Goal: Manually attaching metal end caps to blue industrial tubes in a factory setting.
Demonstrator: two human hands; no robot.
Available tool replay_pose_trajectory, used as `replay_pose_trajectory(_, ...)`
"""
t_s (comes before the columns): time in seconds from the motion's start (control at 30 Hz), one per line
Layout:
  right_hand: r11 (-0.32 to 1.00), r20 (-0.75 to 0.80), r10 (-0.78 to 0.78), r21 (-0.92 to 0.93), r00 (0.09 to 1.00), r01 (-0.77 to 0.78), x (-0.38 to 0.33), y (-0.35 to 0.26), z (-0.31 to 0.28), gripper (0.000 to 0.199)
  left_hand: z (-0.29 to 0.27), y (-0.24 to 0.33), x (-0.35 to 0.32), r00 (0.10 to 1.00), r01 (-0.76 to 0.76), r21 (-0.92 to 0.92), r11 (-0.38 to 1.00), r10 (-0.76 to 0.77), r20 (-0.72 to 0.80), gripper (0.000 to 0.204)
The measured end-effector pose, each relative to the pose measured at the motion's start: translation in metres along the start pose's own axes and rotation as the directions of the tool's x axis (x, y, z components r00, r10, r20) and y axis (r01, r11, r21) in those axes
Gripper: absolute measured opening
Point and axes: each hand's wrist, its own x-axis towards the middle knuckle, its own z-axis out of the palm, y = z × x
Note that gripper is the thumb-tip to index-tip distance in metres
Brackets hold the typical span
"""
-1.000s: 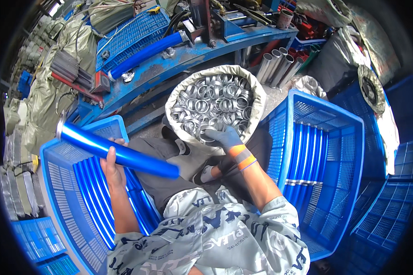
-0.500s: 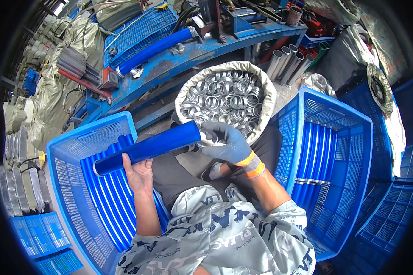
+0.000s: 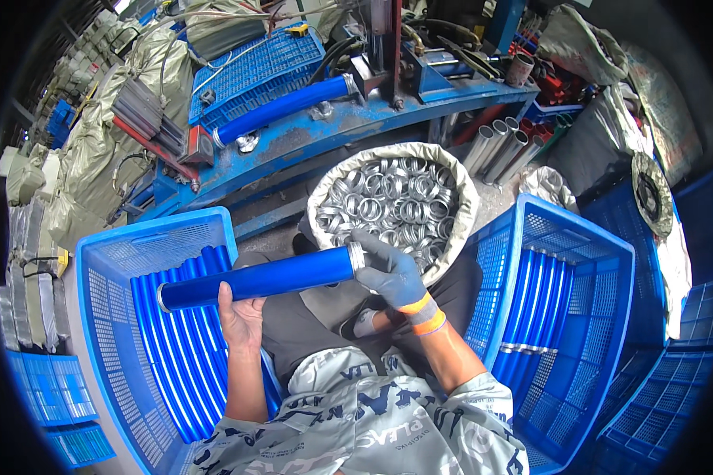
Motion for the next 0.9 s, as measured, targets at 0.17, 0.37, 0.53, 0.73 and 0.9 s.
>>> replay_pose_trajectory(0.17,0.998,0.016,0.057,0.016,0.998,-0.058,0.011,-0.005,-0.001,0.084,-0.002,-0.004,0.011,1.000,-0.002,-0.026,1.000,0.002,-0.016,0.052)
replay_pose_trajectory(0.37,0.999,0.032,0.047,-0.023,0.998,-0.046,0.029,0.001,-0.005,0.086,0.000,-0.008,0.025,0.999,0.005,0.031,1.000,-0.004,-0.043,0.058)
replay_pose_trajectory(0.53,0.997,0.005,0.073,-0.031,0.997,-0.073,0.045,0.001,0.003,0.083,-0.009,-0.009,0.042,0.999,0.015,-0.052,0.999,-0.017,-0.042,0.046)
replay_pose_trajectory(0.73,0.978,-0.015,0.197,-0.062,0.980,-0.198,0.085,-0.005,0.020,0.077,-0.016,-0.008,0.066,1.000,-0.005,-0.030,1.000,0.005,-0.016,0.062)
replay_pose_trajectory(0.9,0.907,0.151,-0.071,-0.402,0.986,0.127,0.200,-0.020,0.018,0.068,-0.046,0.015,0.085,0.987,-0.004,-0.201,0.980,-0.028,-0.155,0.076)
